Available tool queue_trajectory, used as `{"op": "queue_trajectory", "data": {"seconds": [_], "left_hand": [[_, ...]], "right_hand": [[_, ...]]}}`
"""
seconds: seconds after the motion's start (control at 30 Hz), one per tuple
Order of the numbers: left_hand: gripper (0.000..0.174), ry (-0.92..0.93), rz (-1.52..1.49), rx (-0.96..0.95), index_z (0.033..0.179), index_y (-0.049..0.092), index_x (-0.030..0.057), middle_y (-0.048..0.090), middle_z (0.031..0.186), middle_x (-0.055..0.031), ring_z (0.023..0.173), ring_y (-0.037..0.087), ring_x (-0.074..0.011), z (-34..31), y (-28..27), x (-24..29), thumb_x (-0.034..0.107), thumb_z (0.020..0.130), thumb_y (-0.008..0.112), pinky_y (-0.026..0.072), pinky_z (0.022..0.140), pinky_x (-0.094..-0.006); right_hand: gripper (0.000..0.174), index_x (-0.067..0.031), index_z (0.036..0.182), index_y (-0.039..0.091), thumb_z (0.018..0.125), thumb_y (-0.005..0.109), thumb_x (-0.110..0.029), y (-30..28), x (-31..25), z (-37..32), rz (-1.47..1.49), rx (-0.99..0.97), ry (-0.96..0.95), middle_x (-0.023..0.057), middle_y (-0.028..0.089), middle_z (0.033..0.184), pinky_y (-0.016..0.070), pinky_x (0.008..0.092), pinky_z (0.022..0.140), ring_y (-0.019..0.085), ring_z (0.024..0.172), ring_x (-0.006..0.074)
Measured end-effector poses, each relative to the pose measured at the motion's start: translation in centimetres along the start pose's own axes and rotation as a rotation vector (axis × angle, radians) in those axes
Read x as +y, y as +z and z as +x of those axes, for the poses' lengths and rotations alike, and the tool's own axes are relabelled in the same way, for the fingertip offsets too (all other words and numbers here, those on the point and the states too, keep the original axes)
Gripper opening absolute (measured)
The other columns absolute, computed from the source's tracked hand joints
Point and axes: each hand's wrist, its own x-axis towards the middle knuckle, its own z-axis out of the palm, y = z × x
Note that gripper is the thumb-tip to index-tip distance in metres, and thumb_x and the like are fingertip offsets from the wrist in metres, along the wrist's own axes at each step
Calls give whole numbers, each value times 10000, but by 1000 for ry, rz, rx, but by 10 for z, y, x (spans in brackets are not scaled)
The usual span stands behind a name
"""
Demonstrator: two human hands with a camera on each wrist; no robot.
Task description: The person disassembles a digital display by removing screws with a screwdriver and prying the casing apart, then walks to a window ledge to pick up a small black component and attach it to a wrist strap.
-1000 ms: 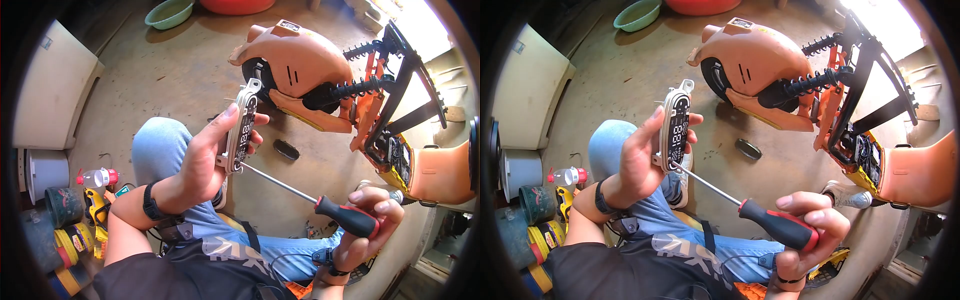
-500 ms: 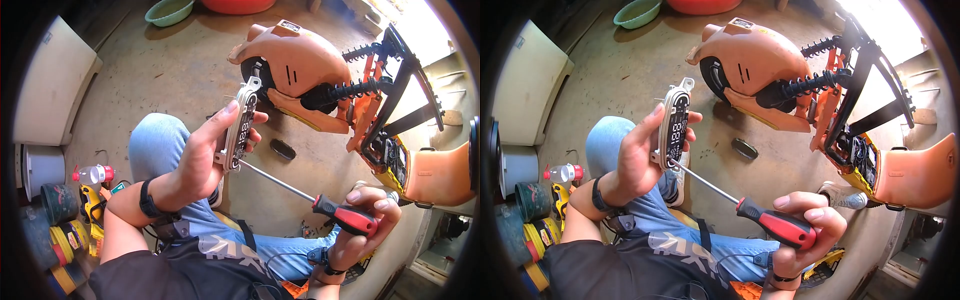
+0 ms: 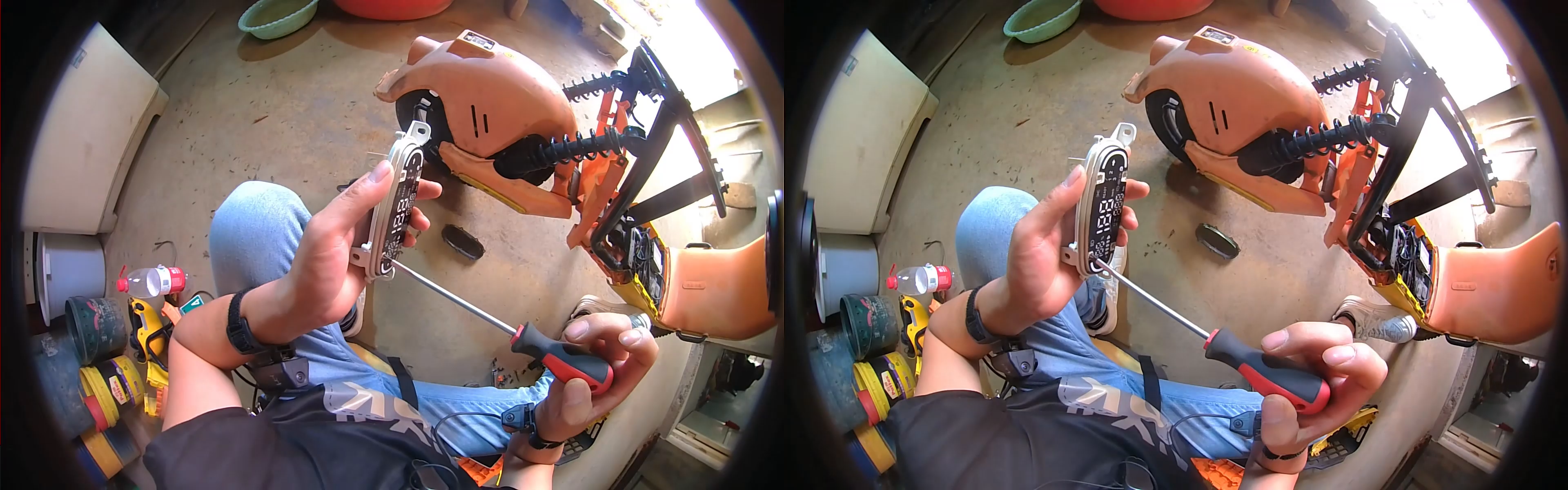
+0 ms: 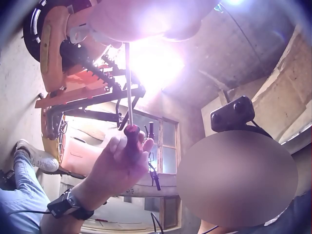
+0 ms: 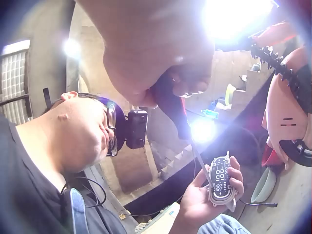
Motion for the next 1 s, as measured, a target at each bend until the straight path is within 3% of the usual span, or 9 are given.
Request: {"op": "queue_trajectory", "data": {"seconds": [0.3,0.43,0.57,0.63,0.67,0.77,0.9,1.0], "left_hand": [[445,-4,1,-12,1330,500,48,633,1228,-168,972,648,-175,0,-1,0,392,1053,443,553,821,-303],[451,-7,9,-15,1341,495,48,632,1228,-168,970,644,-179,1,-2,1,392,1054,438,549,826,-303],[468,6,5,-24,1354,495,43,631,1237,-164,976,640,-179,1,-1,1,397,1053,438,540,832,-302],[470,-6,25,-19,1339,510,37,630,1247,-163,975,640,-176,1,-2,0,402,1051,441,536,830,-299],[472,1,38,-13,1328,520,34,630,1252,-163,972,642,-175,1,-2,0,408,1050,443,535,826,-297],[464,-5,20,-16,1322,523,38,632,1247,-162,974,643,-177,0,0,0,405,1050,445,534,825,-300],[452,5,22,-10,1313,528,43,632,1245,-163,976,644,-179,1,-1,-1,402,1051,446,535,825,-302],[444,10,33,-12,1310,529,46,634,1240,-163,976,644,-180,1,-2,0,397,1052,446,534,826,-304]], "right_hand": [[724,-117,1209,396,783,820,-520,1,6,-1,4,62,31,180,630,936,457,263,648,579,739,167],[693,-121,1206,403,791,823,-484,1,-1,1,-76,38,70,176,630,930,486,284,668,590,757,171],[574,-131,1190,431,832,797,-391,0,3,7,-219,-36,-115,170,634,925,503,309,701,596,789,197],[553,-120,1169,448,863,752,-467,0,4,4,-116,22,-38,173,636,919,511,327,717,601,802,211],[566,-102,1157,455,900,671,-558,2,6,5,-75,1,-78,177,637,909,512,331,720,603,804,214],[632,-89,1174,448,906,607,-639,5,2,3,-94,66,24,179,637,899,507,323,705,601,803,211],[629,-92,1197,438,887,653,-595,7,-4,3,-176,95,136,175,631,913,499,320,730,593,803,203],[590,-113,1216,424,824,709,-451,2,1,4,-193,56,-4,158,620,964,453,352,869,553,823,182]]}}
